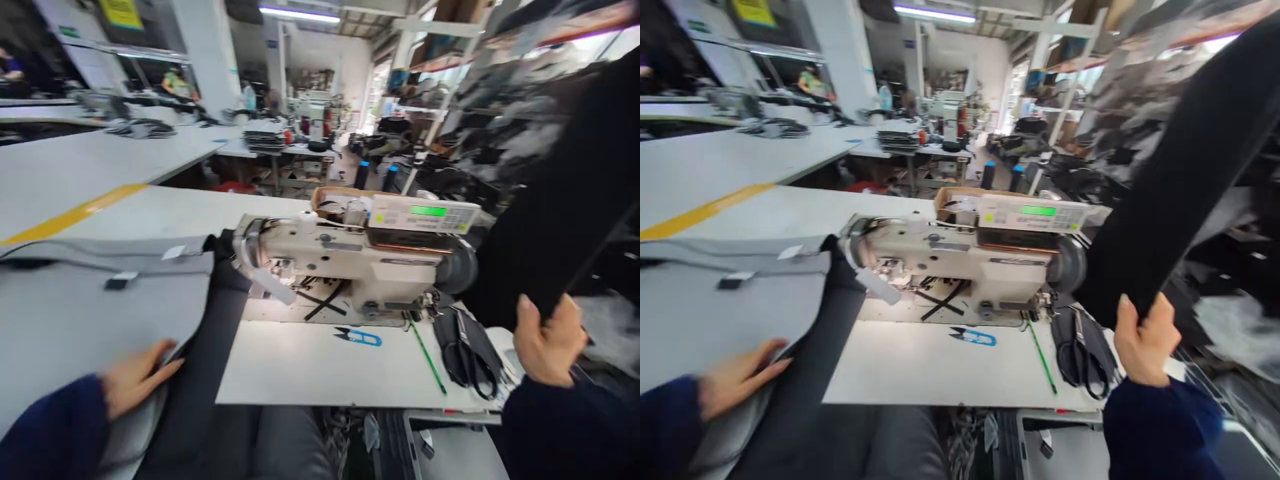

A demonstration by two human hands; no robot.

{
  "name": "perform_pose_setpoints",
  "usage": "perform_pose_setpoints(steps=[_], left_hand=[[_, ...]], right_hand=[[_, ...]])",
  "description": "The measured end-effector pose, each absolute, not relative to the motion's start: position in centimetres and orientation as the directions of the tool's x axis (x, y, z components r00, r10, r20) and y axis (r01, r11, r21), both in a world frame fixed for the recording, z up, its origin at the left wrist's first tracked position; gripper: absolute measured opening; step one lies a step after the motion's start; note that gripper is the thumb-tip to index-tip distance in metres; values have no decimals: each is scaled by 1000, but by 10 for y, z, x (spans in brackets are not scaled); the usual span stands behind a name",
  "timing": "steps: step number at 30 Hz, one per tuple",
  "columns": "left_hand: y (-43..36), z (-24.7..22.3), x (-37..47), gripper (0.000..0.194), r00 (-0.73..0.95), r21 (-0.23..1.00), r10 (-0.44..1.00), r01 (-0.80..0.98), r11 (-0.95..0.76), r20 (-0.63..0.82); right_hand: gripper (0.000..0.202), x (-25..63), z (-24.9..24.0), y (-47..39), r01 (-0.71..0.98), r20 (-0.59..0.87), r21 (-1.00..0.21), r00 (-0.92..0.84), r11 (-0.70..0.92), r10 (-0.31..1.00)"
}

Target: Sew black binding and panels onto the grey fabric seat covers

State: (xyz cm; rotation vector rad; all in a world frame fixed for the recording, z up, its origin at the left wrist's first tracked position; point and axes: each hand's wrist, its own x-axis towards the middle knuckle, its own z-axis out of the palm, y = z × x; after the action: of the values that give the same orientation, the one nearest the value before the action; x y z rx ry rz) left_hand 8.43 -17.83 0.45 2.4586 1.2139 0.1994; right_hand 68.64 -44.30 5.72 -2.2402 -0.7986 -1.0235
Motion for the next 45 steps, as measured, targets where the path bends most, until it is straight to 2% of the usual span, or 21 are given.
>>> perform_pose_setpoints(steps=[1, 3, 5, 6, 8, 10, 11, 12, 14, 18, 20, 21, 23, 25, 27, 28, 31, 36, 40, 43, 45], left_hand=[[-180, 2, 80, 28, 581, 438, 813, 740, -511, -33], [-181, 9, 84, 43, 572, 530, 820, 688, -495, 24], [-185, 29, 101, 62, 609, 669, 779, 519, -532, 146], [-189, 41, 112, 70, 622, 750, 753, 389, -535, 214], [-198, 65, 131, 79, 567, 878, 749, 92, -469, 341], [-201, 80, 137, 71, 381, 924, 844, -101, -368, 378], [-198, 85, 133, 64, 272, 934, 894, -145, -327, 355], [-193, 89, 124, 56, 184, 946, 933, -159, -283, 310], [-178, 95, 96, 53, 112, 977, 976, -130, -170, 185], [-148, 100, 31, 70, 249, 997, 968, 74, 23, -41], [-139, 86, 11, 72, 379, 970, 922, 241, -19, -76], [-136, 73, 5, 71, 439, 934, 896, 342, -102, -63], [-129, 42, 4, 73, 532, 756, 847, 552, -351, 5], [-118, 13, 14, 72, 619, 454, 781, 673, -584, 87], [-103, -2, 35, 64, 717, 194, 680, 653, -732, 153], [-94, -4, 50, 59, 765, 109, 619, 610, -785, 181], [-67, 0, 100, 50, 842, -44, 499, 517, -855, 207], [-46, -15, 144, 42, 849, -130, 522, 529, -839, 89], [-53, -26, 133, 30, 870, -151, 486, 494, -856, 87], [-57, -14, 133, 24, 865, -125, 500, 502, -856, 50], [-55, -6, 144, 23, 866, -74, 496, 500, -863, 60]], right_hand=[[73, 664, 64, -433, 750, 819, -218, 489, -625, 301], [66, 607, 77, -409, 860, 835, -96, 344, -502, 430], [61, 538, 82, -383, 946, 804, 58, 146, -320, 576], [56, 501, 81, -371, 976, 739, 85, 72, -199, 670], [49, 427, 69, -352, 996, 628, 78, -80, 40, 774], [48, 362, 51, -339, 964, 551, 95, -257, 247, 794], [47, 337, 41, -334, 922, 504, 97, -370, 374, 781], [50, 317, 32, -329, 826, 403, 43, -529, 562, 747], [51, 297, 13, -317, 690, 276, -82, -677, 719, 682], [60, 304, -24, -286, 735, 137, -197, -635, 649, 760], [65, 307, -39, -272, 756, 86, -216, -616, 618, 783], [65, 304, -45, -265, 757, 73, -223, -616, 615, 785], [62, 294, -51, -252, 757, 71, -215, -618, 617, 783], [60, 282, -53, -240, 755, 71, -175, -630, 632, 773], [55, 270, -52, -230, 759, 66, -125, -636, 639, 769], [51, 265, -51, -227, 765, 60, -104, -633, 636, 772], [36, 254, -50, -228, 792, 20, -86, -606, 605, 795], [45, 239, -49, -260, 789, -20, -154, -604, 595, 797], [55, 245, -52, -273, 782, 17, -229, -593, 580, 805], [67, 255, -63, -262, 844, 11, -250, -488, 475, 873], [67, 256, -72, -251, 880, 32, -257, -405, 399, 914]])
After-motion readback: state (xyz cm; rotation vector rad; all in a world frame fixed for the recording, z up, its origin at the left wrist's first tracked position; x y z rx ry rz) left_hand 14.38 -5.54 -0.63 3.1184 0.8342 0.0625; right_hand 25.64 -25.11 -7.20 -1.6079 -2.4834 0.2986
